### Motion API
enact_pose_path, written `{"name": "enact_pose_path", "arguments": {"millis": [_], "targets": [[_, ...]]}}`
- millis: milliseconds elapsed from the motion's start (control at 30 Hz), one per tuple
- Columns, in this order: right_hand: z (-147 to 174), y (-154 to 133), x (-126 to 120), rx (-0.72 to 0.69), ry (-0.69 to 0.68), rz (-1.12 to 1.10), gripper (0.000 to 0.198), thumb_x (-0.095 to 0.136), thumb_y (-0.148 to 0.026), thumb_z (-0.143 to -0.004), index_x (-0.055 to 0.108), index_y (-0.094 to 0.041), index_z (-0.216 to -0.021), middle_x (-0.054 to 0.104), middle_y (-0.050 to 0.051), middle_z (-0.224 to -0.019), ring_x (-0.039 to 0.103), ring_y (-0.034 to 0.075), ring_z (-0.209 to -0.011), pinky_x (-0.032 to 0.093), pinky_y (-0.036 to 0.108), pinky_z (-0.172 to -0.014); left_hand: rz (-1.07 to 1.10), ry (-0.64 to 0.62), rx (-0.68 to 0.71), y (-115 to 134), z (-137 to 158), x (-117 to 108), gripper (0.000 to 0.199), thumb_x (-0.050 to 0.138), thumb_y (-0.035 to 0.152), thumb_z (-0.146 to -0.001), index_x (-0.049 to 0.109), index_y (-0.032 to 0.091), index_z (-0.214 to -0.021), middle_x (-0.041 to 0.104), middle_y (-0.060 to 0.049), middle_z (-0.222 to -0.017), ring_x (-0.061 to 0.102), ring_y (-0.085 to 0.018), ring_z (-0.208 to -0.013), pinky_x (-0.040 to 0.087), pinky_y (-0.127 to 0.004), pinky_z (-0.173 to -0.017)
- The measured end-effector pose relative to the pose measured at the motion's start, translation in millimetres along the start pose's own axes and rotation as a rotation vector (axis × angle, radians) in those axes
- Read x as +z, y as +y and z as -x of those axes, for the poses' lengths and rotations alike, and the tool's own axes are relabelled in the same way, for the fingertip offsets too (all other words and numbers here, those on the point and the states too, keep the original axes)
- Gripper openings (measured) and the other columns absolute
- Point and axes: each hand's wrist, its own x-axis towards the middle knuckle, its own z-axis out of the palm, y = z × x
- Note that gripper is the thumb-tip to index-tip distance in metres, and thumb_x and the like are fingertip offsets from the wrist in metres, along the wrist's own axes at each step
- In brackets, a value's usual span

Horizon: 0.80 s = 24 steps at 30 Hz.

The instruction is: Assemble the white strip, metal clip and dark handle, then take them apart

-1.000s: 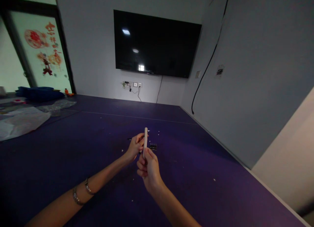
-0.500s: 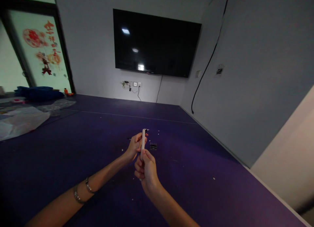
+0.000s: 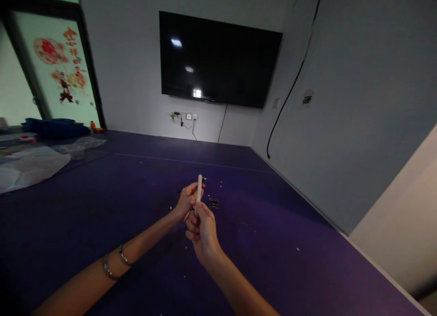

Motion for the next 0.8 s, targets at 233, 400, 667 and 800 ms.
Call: {"name": "enact_pose_path", "arguments": {"millis": [233, 400, 667, 800], "targets": [[-5, -4, -5, 0.0, -0.015, -0.003, 0.024, 0.062, -0.035, -0.07, 0.047, -0.019, -0.079, 0.031, -0.011, -0.047, 0.015, 0.001, -0.037, 0.004, 0.015, -0.034, -0.007, 0.009, 0.027, 3, 1, 0, 0.02, 0.057, 0.024, -0.067, 0.061, 0.012, -0.082, 0.05, 0.002, -0.061, 0.04, -0.008, -0.054, 0.032, -0.019, -0.05], [3, -5, -3, 0.035, -0.015, 0.011, 0.025, 0.062, -0.036, -0.07, 0.049, -0.019, -0.082, 0.032, -0.011, -0.047, 0.016, 0.001, -0.036, 0.003, 0.015, -0.034, 0.011, 0.015, 0.007, 3, 1, 0, 0.021, 0.056, 0.029, -0.07, 0.06, 0.013, -0.083, 0.047, 0.003, -0.06, 0.035, -0.006, -0.048, 0.027, -0.018, -0.045], [-3, -9, -4, -0.01, -0.013, 0.023, 0.024, 0.063, -0.034, -0.069, 0.048, -0.019, -0.08, 0.031, -0.011, -0.048, 0.016, 0.001, -0.037, 0.005, 0.015, -0.034, 0.017, 0.011, 0.029, 1, -1, -1, 0.023, 0.056, 0.03, -0.071, 0.06, 0.013, -0.085, 0.048, 0.003, -0.058, 0.038, -0.007, -0.05, 0.031, -0.018, -0.048], [-1, -3, -6, -0.004, -0.008, 0.065, 0.025, 0.063, -0.036, -0.069, 0.049, -0.019, -0.081, 0.032, -0.011, -0.048, 0.016, 0.002, -0.037, 0.005, 0.015, -0.034, 0.029, 0.029, 0.019, 1, 0, -1, 0.025, 0.058, 0.029, -0.069, 0.06, 0.012, -0.088, 0.05, 0.002, -0.062, 0.039, -0.006, -0.05, 0.031, -0.018, -0.048]]}}
